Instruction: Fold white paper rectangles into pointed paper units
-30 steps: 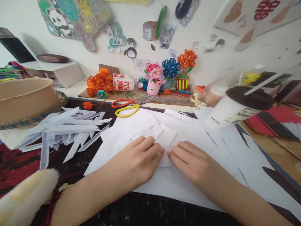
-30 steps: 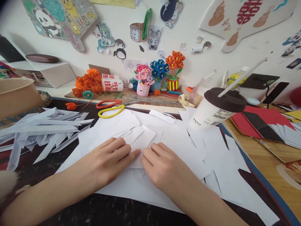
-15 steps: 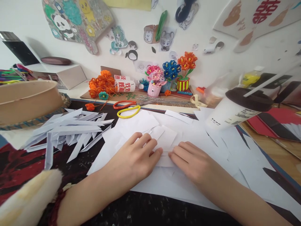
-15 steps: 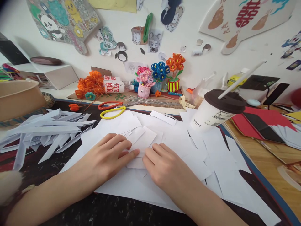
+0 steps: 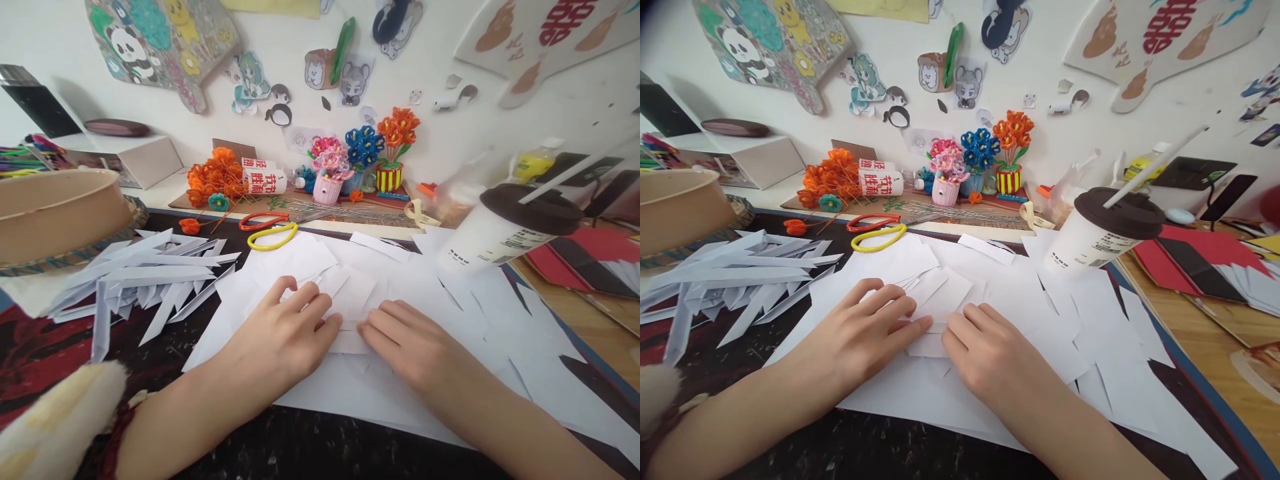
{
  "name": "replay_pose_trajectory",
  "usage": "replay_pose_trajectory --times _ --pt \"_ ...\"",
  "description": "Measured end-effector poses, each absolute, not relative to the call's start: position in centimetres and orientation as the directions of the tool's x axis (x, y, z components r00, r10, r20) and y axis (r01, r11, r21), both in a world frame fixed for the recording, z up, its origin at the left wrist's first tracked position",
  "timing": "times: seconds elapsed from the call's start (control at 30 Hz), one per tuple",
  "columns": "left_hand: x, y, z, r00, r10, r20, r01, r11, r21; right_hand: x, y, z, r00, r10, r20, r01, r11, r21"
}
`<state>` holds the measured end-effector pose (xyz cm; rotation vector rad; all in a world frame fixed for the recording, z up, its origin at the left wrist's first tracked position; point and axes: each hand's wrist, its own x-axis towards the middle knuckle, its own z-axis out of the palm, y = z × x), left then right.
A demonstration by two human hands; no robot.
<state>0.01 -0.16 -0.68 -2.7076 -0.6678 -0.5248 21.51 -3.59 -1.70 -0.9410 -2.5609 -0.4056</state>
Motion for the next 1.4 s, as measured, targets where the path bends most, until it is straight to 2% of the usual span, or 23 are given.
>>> replay_pose_trajectory --times 0.17,0.37,0.77,0.93,1.03,1.2,1.4 --pt "-0.6 0.0 -0.1 0.843 0.398 0.362 0.497 -0.833 -0.243 21.5 -3.6 -1.6 -0.704 0.566 0.430 0.666 0.736 0.121" --pt "-0.9 0.1 0.0 0.870 0.308 0.386 0.433 -0.850 -0.299 21.6 -3.6 -1.6 -0.700 0.571 0.430 0.667 0.737 0.108" --pt "-0.7 0.0 0.8 0.841 0.454 0.294 0.526 -0.813 -0.251 21.6 -3.8 -1.2 -0.692 0.588 0.420 0.665 0.745 0.051" --pt "-0.8 -0.2 0.9 0.841 0.374 0.390 0.496 -0.822 -0.279 21.7 -3.8 -1.2 -0.684 0.595 0.421 0.664 0.747 0.024" --pt "-0.7 -0.4 1.0 0.812 0.365 0.455 0.513 -0.819 -0.258 21.7 -3.9 -1.1 -0.684 0.599 0.417 0.666 0.745 0.023" --pt "-0.1 -0.7 0.7 0.865 0.350 0.359 0.438 -0.877 -0.200 21.6 -3.8 -1.3 -0.675 0.603 0.426 0.674 0.739 0.022" --pt "0.0 -0.6 0.1 0.871 0.407 0.275 0.450 -0.885 -0.117 22.3 -3.8 -1.0 -0.642 0.671 0.370 0.672 0.725 -0.150"
